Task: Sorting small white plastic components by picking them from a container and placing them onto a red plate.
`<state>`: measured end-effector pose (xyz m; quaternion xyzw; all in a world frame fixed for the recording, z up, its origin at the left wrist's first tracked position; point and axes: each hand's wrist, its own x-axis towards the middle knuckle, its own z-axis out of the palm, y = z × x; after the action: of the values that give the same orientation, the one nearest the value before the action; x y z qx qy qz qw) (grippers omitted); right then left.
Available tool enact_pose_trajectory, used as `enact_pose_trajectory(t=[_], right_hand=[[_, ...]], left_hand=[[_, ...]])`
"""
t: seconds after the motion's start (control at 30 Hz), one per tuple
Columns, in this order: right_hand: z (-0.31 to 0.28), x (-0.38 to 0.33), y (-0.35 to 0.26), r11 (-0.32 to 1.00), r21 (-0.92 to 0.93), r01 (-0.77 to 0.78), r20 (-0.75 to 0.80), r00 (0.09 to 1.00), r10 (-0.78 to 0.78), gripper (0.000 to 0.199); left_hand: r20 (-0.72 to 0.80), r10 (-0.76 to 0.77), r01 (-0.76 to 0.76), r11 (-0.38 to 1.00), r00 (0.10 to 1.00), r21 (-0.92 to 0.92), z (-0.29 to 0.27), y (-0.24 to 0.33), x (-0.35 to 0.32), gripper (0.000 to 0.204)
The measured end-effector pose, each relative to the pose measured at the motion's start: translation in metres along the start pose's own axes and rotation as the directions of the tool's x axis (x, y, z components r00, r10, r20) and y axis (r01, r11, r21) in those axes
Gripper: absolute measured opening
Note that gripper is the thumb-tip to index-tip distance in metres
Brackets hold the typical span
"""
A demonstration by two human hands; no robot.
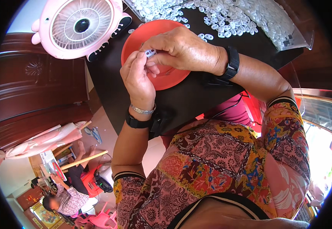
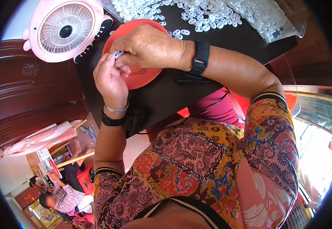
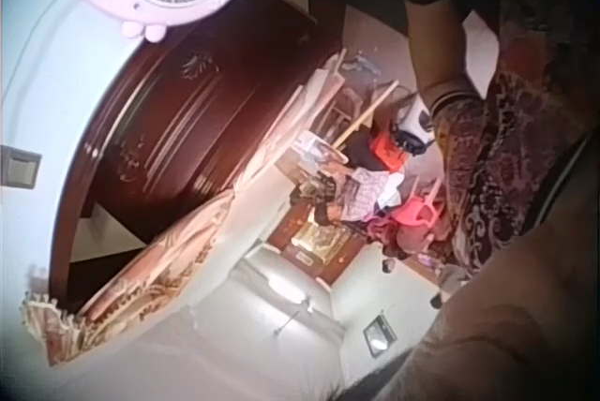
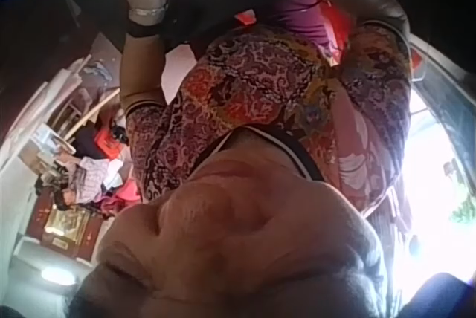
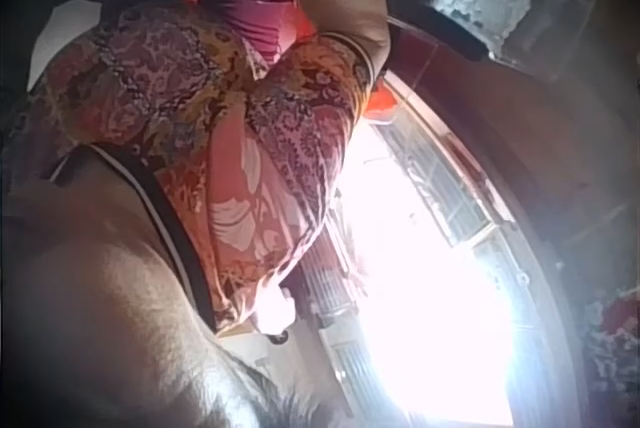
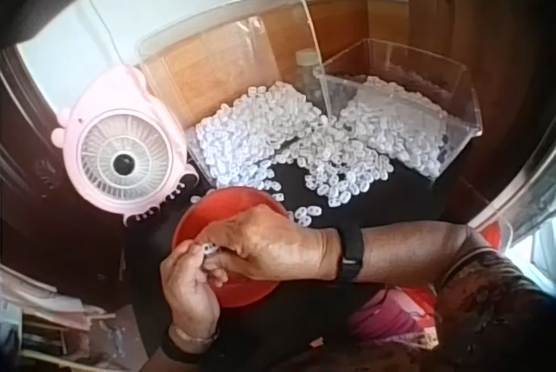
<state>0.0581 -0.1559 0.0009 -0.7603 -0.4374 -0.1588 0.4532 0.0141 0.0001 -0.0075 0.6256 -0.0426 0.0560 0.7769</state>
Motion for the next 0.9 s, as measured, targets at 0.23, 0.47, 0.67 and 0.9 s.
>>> enact_pose_trajectory(t=[0.23, 0.47, 0.67, 0.9], right_hand=[[0.002, 0.000, -0.002, 0.989, -0.098, 0.110, -0.065, 0.991, -0.117, 0.015], [0.001, 0.004, -0.001, 0.995, 0.063, 0.080, -0.089, 0.993, -0.075, 0.021], [-0.006, 0.003, -0.003, 0.978, 0.205, -0.025, -0.025, 0.999, 0.031, 0.026], [-0.045, 0.024, -0.018, 0.991, -0.104, -0.088, -0.176, 0.982, 0.069, 0.028]], left_hand=[[-0.012, 0.073, -0.071, 0.994, 0.997, 0.088, 0.005, 0.004, -0.006, 0.028], [-0.031, 0.176, -0.170, 0.976, 0.984, 0.138, 0.003, 0.004, -0.002, 0.026], [-0.004, 0.129, -0.129, 0.988, 0.992, 0.083, 0.001, 0.002, 0.000, 0.023], [-0.023, 0.162, -0.157, 0.975, 0.987, 0.156, -0.007, -0.006, 0.006, 0.027]])
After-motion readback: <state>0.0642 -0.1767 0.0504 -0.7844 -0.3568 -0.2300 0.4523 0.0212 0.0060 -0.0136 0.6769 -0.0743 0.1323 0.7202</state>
